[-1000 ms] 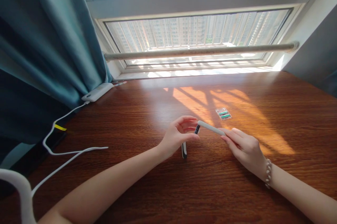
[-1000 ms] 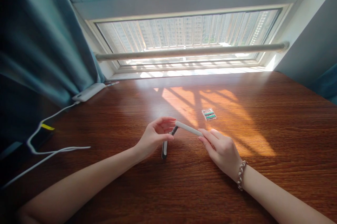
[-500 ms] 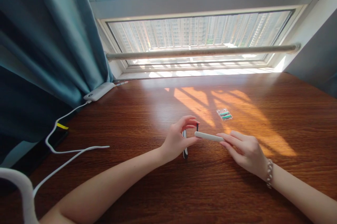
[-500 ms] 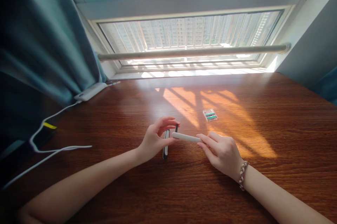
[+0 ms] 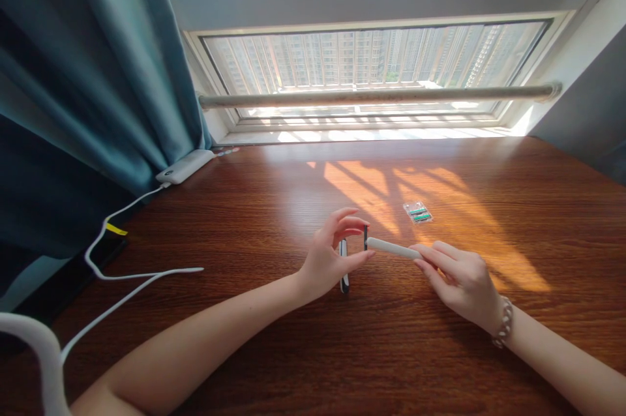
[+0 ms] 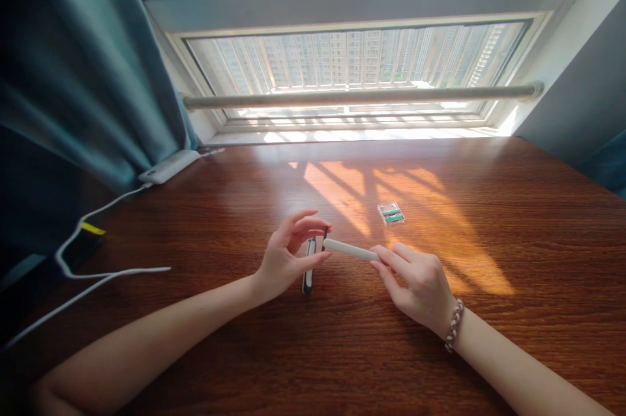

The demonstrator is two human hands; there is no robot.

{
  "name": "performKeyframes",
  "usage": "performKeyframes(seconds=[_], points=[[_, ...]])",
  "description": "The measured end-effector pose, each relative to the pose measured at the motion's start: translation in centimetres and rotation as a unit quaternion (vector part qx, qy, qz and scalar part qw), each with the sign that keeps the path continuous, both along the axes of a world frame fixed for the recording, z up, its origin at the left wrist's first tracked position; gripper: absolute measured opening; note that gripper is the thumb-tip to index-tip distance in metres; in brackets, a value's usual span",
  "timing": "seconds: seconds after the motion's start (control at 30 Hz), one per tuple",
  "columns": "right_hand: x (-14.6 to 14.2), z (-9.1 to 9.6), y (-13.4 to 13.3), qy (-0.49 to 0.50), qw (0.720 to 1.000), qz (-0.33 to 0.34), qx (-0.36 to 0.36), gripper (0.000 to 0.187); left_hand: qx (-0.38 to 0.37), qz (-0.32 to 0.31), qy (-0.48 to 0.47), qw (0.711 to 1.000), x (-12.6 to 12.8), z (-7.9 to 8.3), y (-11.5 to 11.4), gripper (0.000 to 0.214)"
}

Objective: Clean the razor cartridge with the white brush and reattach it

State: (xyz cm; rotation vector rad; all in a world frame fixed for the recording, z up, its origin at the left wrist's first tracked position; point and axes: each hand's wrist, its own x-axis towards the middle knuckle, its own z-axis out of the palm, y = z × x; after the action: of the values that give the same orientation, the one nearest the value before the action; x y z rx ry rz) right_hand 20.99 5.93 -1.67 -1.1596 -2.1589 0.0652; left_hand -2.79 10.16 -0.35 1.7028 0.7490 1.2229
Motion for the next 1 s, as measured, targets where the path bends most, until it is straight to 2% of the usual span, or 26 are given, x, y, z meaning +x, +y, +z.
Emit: performKeyframes(seconds=[0.27,0.4,1.0], points=[[0.15,0.13,-0.06,0.017,1.0,0.017,0.02,0.025,0.0,-0.013,0.023,1.0,-0.14,-0.29,0.14,0.064],[0.16,-0.03,-0.03,-0.011,1.0,0.014,0.013,0.025,0.016,-0.029,0.03,0.999,-0.11,-0.62,0.08,0.067],[-0.23,0.49,-0.11,0.026,1.0,0.015,-0.004,0.02,0.032,-0.036,-0.035,0.998,-0.07,-0.21,-0.16,0.07]])
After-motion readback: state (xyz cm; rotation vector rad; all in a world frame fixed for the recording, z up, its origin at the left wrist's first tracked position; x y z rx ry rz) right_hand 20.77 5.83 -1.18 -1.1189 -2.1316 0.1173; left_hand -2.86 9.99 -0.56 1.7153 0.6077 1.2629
